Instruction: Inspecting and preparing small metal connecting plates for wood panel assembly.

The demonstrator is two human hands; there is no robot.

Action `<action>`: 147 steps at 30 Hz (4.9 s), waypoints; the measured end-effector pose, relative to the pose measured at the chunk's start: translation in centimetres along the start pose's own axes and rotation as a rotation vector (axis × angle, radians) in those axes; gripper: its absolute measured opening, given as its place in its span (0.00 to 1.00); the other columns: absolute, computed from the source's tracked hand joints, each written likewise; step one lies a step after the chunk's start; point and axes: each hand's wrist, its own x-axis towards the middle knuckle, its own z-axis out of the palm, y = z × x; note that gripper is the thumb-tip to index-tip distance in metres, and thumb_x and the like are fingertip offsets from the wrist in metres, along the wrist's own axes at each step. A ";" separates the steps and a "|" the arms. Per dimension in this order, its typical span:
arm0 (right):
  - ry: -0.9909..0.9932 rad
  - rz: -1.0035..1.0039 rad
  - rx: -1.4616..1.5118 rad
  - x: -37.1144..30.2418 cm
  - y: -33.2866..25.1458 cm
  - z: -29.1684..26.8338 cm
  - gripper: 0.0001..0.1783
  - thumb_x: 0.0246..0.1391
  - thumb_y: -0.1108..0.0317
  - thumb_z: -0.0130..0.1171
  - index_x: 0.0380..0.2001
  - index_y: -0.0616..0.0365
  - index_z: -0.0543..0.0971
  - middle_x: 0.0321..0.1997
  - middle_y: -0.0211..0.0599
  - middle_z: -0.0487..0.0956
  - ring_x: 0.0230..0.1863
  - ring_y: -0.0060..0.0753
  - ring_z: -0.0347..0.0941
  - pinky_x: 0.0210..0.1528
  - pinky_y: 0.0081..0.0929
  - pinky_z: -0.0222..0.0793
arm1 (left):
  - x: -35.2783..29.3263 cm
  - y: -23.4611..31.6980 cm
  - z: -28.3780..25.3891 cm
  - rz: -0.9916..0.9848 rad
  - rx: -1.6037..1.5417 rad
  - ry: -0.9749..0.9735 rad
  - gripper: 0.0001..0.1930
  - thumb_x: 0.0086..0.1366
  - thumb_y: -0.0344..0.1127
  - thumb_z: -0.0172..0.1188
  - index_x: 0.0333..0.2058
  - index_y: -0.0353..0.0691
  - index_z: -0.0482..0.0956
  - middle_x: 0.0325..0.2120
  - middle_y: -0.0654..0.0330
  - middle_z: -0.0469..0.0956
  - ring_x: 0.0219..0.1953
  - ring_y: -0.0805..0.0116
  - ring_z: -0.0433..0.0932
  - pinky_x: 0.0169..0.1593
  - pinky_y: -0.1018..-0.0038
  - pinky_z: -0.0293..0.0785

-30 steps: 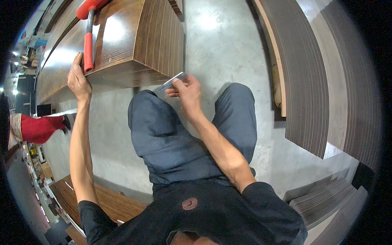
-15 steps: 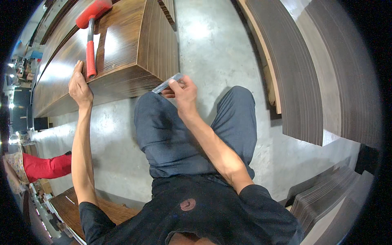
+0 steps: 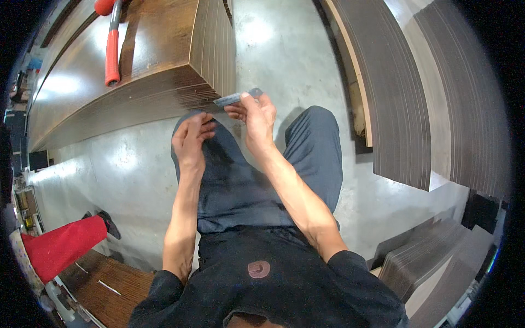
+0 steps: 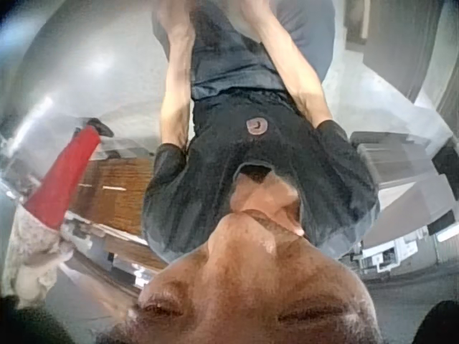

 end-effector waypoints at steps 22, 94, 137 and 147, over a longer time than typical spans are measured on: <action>-0.009 -0.052 0.106 -0.4 2.0 1.2 0.12 0.60 0.71 0.61 0.42 0.66 0.73 0.36 0.43 0.80 0.35 0.37 0.82 0.36 0.27 0.79 | 2.4 -2.2 3.9 0.056 -0.228 0.014 0.05 0.66 0.30 0.62 0.36 0.35 0.83 0.28 0.64 0.81 0.29 0.77 0.79 0.32 0.79 0.76; -0.090 0.105 -0.132 -0.9 0.2 0.4 0.18 0.57 0.58 0.67 0.37 0.65 0.79 0.34 0.35 0.80 0.34 0.21 0.75 0.32 0.19 0.69 | 2.0 -0.4 3.9 -0.034 -0.297 -0.018 0.06 0.68 0.30 0.57 0.32 0.35 0.79 0.27 0.55 0.83 0.27 0.71 0.83 0.32 0.78 0.80; -0.107 -0.073 -0.052 -0.4 0.2 2.9 0.18 0.61 0.66 0.57 0.24 0.72 0.81 0.24 0.46 0.82 0.21 0.30 0.76 0.25 0.24 0.69 | 2.3 0.2 5.0 0.108 -0.240 0.011 0.08 0.65 0.24 0.56 0.28 0.26 0.79 0.21 0.56 0.80 0.21 0.72 0.77 0.26 0.77 0.75; -0.187 0.294 -0.632 -3.6 2.9 -4.8 0.18 0.59 0.58 0.61 0.32 0.67 0.83 0.29 0.42 0.84 0.30 0.31 0.80 0.30 0.27 0.72 | 0.5 -1.8 1.2 0.071 -0.049 0.190 0.08 0.64 0.28 0.60 0.25 0.34 0.78 0.20 0.57 0.80 0.20 0.74 0.76 0.25 0.79 0.72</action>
